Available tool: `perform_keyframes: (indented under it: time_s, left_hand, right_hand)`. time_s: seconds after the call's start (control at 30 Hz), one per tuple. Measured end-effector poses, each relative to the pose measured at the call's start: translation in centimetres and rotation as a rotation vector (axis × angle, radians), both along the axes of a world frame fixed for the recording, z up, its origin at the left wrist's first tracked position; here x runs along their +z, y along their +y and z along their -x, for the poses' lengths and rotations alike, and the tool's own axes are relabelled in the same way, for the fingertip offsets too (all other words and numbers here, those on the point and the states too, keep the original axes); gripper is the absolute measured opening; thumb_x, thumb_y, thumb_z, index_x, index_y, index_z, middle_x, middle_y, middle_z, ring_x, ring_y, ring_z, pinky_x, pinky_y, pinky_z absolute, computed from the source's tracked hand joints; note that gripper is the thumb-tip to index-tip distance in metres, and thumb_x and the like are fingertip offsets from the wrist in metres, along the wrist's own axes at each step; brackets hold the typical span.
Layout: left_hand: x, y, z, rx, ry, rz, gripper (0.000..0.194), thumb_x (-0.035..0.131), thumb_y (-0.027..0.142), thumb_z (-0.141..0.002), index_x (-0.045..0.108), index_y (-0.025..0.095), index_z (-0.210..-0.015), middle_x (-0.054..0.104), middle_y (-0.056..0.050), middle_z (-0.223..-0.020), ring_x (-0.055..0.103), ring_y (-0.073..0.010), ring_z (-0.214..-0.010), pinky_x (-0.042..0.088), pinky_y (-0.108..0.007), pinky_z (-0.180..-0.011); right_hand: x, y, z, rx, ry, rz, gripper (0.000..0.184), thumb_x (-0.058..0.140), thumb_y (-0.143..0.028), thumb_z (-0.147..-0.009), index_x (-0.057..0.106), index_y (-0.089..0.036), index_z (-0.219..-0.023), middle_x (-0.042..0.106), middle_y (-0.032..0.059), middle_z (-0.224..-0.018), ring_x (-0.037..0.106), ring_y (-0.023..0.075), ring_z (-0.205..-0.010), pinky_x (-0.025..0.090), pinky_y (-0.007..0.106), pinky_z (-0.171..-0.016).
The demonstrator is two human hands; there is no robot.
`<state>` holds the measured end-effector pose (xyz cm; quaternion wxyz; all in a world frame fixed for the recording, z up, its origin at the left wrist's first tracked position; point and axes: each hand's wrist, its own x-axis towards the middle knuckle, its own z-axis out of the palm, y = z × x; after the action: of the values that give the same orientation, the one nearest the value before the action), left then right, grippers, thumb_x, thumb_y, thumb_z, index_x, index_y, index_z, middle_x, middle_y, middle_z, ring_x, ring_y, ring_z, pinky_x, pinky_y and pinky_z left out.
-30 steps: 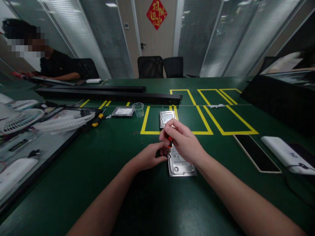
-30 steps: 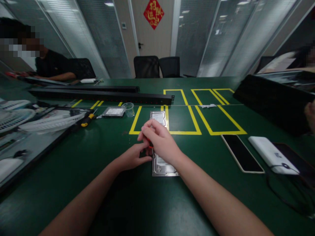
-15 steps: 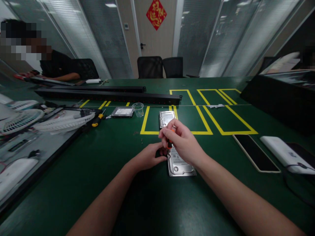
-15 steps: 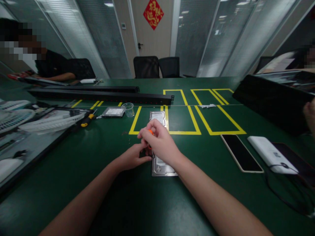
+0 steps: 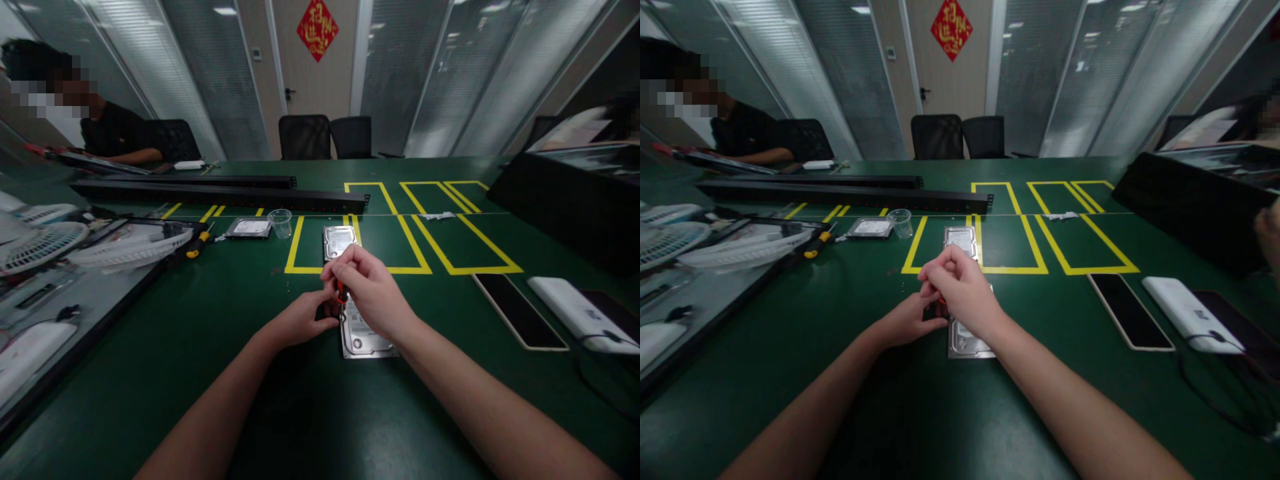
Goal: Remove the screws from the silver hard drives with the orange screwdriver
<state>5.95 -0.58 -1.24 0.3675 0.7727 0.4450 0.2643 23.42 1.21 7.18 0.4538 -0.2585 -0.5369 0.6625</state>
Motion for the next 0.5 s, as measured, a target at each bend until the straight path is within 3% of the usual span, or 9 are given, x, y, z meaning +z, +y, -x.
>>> perform_keyframes:
  time_s: [0.13,0.3,0.4,0.5]
  left_hand:
    - [-0.27,0.04,0.04,0.006,-0.016,0.005,0.019,0.075,0.018,-0.088,0.064,0.018,-0.104,0.07,-0.004,-0.096,0.065,-0.0195,-0.084,0.053,-0.031,-0.078]
    - [-0.37,0.05,0.06,0.005,-0.024,0.007,0.018,0.074,0.019,-0.09,0.064,0.018,-0.105,0.07,-0.004,-0.097,0.065,-0.0193,-0.083,0.052,-0.031,-0.077]
    - [-0.27,0.05,0.06,0.006,-0.018,0.005,0.02,0.075,0.019,-0.09,0.064,0.017,-0.107,0.07,-0.004,-0.098,0.065,-0.0196,-0.084,0.052,-0.031,-0.078]
    - [-0.16,0.05,0.09,-0.003,-0.002,-0.004,0.02,0.075,0.018,-0.089,0.065,0.017,-0.106,0.07,-0.005,-0.098,0.065,-0.0203,-0.085,0.053,-0.032,-0.079]
  right_hand:
    - [0.25,-0.06,-0.16,0.085,-0.002,0.009,0.013,0.064,-0.03,-0.094,0.059,-0.023,-0.084,0.066,-0.0012,-0.078,0.049,0.0116,-0.058,0.038,0.027,-0.055]
    - [-0.03,0.44,-0.79,0.18,0.013,-0.037,0.032,0.046,-0.033,-0.097,0.072,-0.021,-0.083,0.056,0.0018,-0.069,0.05,0.017,-0.064,0.041,0.032,-0.06]
    - [-0.16,0.53,-0.82,0.151,-0.016,-0.037,0.029,0.049,-0.03,-0.097,0.073,-0.02,-0.082,0.058,0.0019,-0.07,0.052,0.0169,-0.068,0.043,0.032,-0.065]
    - [-0.03,0.29,-0.52,0.068,-0.026,-0.011,0.015,0.063,-0.029,-0.093,0.068,-0.02,-0.082,0.066,0.0023,-0.081,0.059,0.0156,-0.073,0.046,0.031,-0.068]
